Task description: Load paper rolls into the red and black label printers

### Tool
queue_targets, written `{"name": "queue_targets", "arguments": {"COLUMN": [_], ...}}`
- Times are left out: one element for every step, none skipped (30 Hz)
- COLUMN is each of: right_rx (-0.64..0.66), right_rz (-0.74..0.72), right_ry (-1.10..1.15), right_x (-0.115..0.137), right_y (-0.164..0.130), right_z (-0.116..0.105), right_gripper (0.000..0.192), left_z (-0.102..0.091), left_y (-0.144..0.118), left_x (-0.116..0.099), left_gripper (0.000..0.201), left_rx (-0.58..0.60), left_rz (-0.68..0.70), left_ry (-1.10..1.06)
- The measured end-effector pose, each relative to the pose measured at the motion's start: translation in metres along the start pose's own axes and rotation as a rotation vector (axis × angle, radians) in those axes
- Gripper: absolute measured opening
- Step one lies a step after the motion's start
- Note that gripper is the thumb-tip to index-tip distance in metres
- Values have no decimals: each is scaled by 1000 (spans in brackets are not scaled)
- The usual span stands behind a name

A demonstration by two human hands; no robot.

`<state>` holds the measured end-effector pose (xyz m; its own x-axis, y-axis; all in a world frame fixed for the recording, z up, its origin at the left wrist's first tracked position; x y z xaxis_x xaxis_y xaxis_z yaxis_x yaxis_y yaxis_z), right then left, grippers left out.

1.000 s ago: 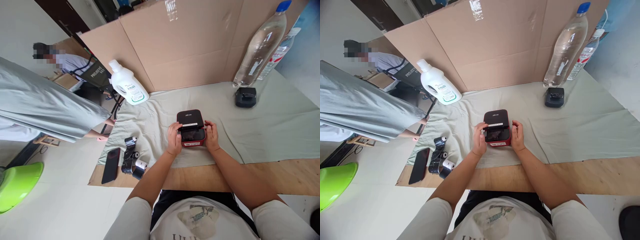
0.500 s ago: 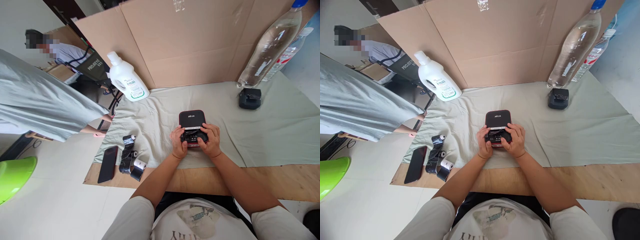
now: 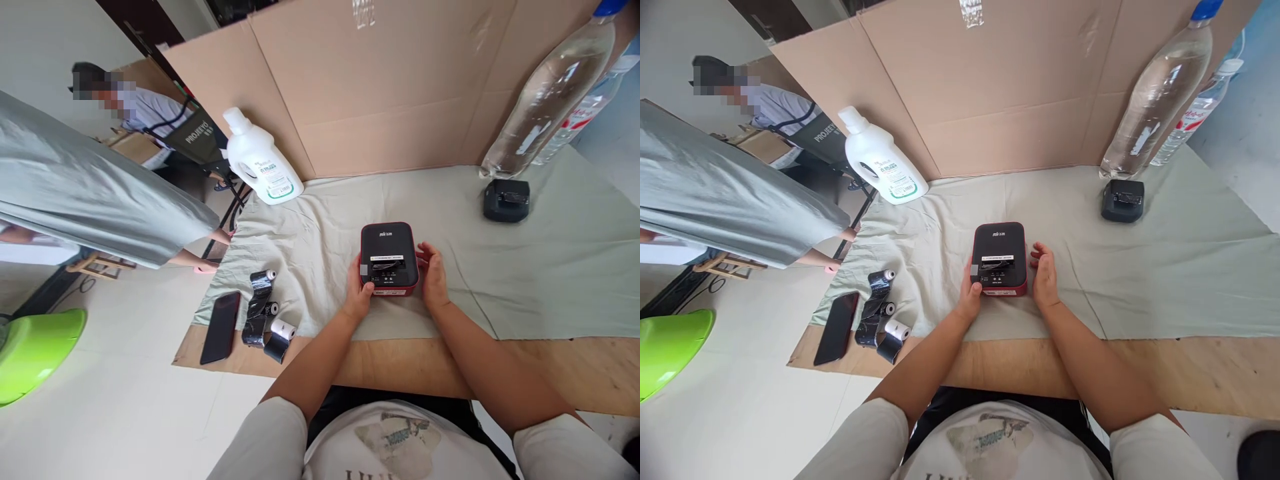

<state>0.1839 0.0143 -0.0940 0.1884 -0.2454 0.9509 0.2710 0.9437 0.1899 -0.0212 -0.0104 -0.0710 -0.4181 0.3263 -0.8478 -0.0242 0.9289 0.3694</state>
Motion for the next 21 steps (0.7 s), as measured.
{"name": "queue_targets", "arguments": {"right_rx": [5,18,31,40,48,60,83,113,152,203,266,337,403,451,473,468,446,422,406,405,418], "right_rz": [28,37,38,39,46,53,53,43,20,-11,-44,-68,-76,-70,-49,-20,6,22,24,20,11], "right_ry": [-24,-54,-75,-79,-68,-49,-32,-24,-27,-42,-64,-89,-114,-138,-163,-189,-213,-233,-248,-258,-265], "right_x": [-5,-7,-8,-8,-8,-6,-4,-1,3,7,10,12,11,7,3,-3,-9,-13,-16,-17,-17], "right_y": [2,3,2,1,0,-3,-6,-9,-12,-15,-18,-22,-25,-27,-29,-29,-29,-28,-28,-28,-28], "right_z": [0,0,1,2,3,4,7,10,14,19,24,30,34,38,39,39,38,36,35,35,36], "right_gripper": [63,61,61,61,62,63,63,62,61,60,58,58,58,59,59,60,60,60,59,57,53], "left_z": [3,6,7,8,7,5,1,-4,-10,-17,-25,-32,-39,-47,-56,-67,-78,-91,-103,-115,-126], "left_y": [0,0,-1,-2,-4,-5,-6,-5,-4,-1,3,9,16,25,37,53,70,89,109,128,146], "left_x": [0,-1,-3,-5,-7,-9,-12,-14,-15,-15,-12,-6,1,10,18,27,36,45,54,64,75], "left_gripper": [88,87,86,86,88,92,97,103,107,108,104,97,87,78,70,64,59,55,52,48,44], "left_rx": [77,141,190,225,250,264,264,253,236,216,197,181,167,151,125,89,42,-16,-73,-127,-181], "left_rz": [-40,-77,-115,-151,-182,-203,-210,-207,-202,-207,-233,-280,-342,-405,-454,-483,-494,-492,-497,-512,-540], "left_ry": [-49,-87,-117,-141,-159,-171,-179,-190,-210,-249,-304,-371,-439,-495,-531,-547,-551,-551,-553,-556,-557]}}
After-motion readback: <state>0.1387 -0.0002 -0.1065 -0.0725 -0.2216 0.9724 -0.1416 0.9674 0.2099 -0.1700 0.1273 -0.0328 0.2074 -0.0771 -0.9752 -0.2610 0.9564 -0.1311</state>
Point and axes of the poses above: each hand's wrist, its own y-axis towards the middle knuckle, its own z-axis out of the palm, x = y × z, the point moved 7 cm from there along y, towards the middle knuckle, and after that the axes turned 14 degrees about y, right-handed, at the moved point
